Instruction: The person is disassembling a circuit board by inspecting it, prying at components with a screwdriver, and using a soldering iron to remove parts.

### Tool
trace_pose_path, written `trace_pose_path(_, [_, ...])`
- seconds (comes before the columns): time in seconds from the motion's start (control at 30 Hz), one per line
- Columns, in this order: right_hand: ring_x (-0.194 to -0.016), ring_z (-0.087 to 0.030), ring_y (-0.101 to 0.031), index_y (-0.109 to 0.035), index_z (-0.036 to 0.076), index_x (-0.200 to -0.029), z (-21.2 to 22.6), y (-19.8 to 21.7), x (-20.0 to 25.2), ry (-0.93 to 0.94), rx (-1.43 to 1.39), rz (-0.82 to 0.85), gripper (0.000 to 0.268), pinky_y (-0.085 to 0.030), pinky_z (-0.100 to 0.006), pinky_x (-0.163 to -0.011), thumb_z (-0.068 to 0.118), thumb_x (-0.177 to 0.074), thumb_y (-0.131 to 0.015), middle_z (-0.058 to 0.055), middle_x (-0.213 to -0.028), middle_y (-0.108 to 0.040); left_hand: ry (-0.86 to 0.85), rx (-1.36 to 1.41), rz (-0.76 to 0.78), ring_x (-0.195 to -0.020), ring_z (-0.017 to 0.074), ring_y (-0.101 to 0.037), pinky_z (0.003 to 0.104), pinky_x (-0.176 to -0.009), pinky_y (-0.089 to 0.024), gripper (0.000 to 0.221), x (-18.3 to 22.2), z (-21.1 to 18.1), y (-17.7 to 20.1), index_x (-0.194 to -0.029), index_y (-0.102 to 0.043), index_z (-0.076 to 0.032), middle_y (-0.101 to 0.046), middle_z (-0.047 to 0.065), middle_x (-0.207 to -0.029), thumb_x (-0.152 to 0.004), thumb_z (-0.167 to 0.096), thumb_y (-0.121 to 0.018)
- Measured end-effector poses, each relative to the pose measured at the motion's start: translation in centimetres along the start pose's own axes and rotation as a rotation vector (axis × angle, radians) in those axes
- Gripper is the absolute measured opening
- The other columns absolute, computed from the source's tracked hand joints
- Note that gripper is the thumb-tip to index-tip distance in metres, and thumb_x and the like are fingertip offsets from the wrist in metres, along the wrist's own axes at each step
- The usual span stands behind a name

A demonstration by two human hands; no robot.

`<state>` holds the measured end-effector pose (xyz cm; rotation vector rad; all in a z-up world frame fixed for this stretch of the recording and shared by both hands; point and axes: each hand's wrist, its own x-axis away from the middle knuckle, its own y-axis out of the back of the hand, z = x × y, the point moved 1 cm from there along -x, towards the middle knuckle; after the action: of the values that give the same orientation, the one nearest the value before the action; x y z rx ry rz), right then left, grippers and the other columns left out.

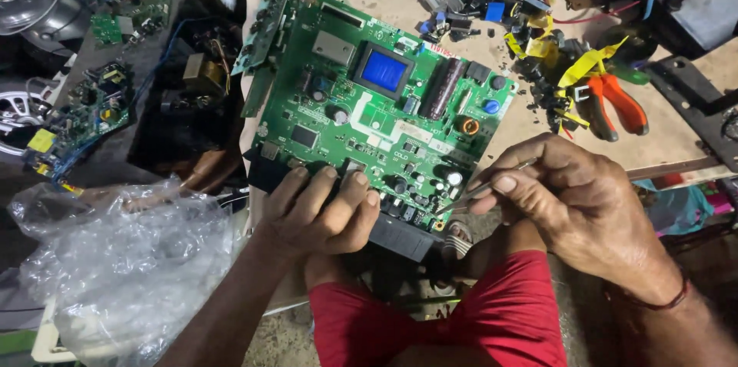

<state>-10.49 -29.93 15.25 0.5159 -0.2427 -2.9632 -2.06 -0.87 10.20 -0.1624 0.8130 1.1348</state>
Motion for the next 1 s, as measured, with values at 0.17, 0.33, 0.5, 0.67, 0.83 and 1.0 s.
trace_pose_path(0.17, [-0.083, -0.021, -0.087, -0.065, -0.005, -0.105, 0.0, 0.2, -0.2, -0.039, 0.040, 0.034, 0.022, -0.073, -0.028, -0.073, 0.014, -0.097, -0.058, -0.015, -0.088, -0.083, -0.010, 0.015, -0.062, -0.093, 0.0207, -0.065, 0.039, -0.085, -0.048, 0.023, 0.1, 0.2, 0.1, -0.122, -0.056, -0.016, -0.066, 0.000, -0.107, -0.101, -0.024, -0.060])
trace_pose_path(0.33, [-0.077, -0.017, -0.088, -0.067, -0.001, -0.103, -0.2, 0.2, -0.4, -0.072, 0.144, 0.019, 0.022, -0.071, -0.025, -0.067, 0.019, -0.096, -0.060, -0.011, -0.081, -0.085, -0.013, -0.016, -0.053, -0.093, 0.0196, -0.064, 0.038, -0.083, -0.048, 0.027, 0.6, -0.1, -0.1, -0.126, -0.053, -0.015, -0.063, -0.002, -0.104, -0.101, -0.023, -0.061])
trace_pose_path(0.5, [-0.083, -0.023, -0.084, -0.063, -0.005, -0.105, -0.9, 0.5, 0.3, -0.066, -0.017, -0.013, 0.021, -0.070, -0.032, -0.079, 0.013, -0.101, -0.053, -0.016, -0.088, -0.081, -0.001, -0.002, -0.060, -0.093, 0.0199, -0.064, 0.038, -0.081, -0.049, 0.026, 0.2, -0.1, 0.0, -0.124, -0.054, -0.015, -0.063, 0.000, -0.106, -0.100, -0.024, -0.061])
trace_pose_path(0.67, [-0.066, -0.018, -0.049, -0.056, 0.003, -0.101, -6.3, 2.5, -2.3, -0.289, -0.651, -0.542, 0.043, -0.039, -0.026, -0.055, -0.012, -0.072, -0.029, -0.010, -0.082, -0.053, -0.001, 0.035, 0.005, -0.101, 0.0213, -0.065, 0.039, -0.087, -0.054, 0.031, -0.1, 0.1, 0.5, -0.126, -0.052, -0.016, -0.063, 0.001, -0.111, -0.102, -0.027, -0.068])
trace_pose_path(0.83, [-0.064, -0.011, -0.043, -0.068, 0.014, -0.129, -10.8, 7.1, -6.6, -0.416, -0.217, -0.020, 0.071, -0.031, -0.025, -0.056, 0.068, -0.095, -0.037, -0.001, -0.091, -0.062, -0.078, 0.173, -0.035, -0.098, 0.0196, -0.060, 0.034, -0.083, -0.055, 0.031, -2.7, 1.0, 1.0, -0.118, -0.051, -0.013, -0.059, 0.004, -0.107, -0.099, -0.025, -0.071])
trace_pose_path(1.0, [-0.092, -0.036, -0.079, -0.076, 0.000, -0.123, -13.7, 8.4, -6.9, -0.528, -0.150, 0.331, 0.063, -0.060, -0.046, -0.086, 0.046, -0.085, -0.056, -0.021, -0.109, -0.085, -0.154, 0.285, -0.068, -0.095, 0.0156, -0.063, 0.030, -0.078, -0.057, 0.024, -4.6, 1.8, 1.9, -0.115, -0.052, -0.015, -0.057, 0.001, -0.106, -0.103, -0.030, -0.068])
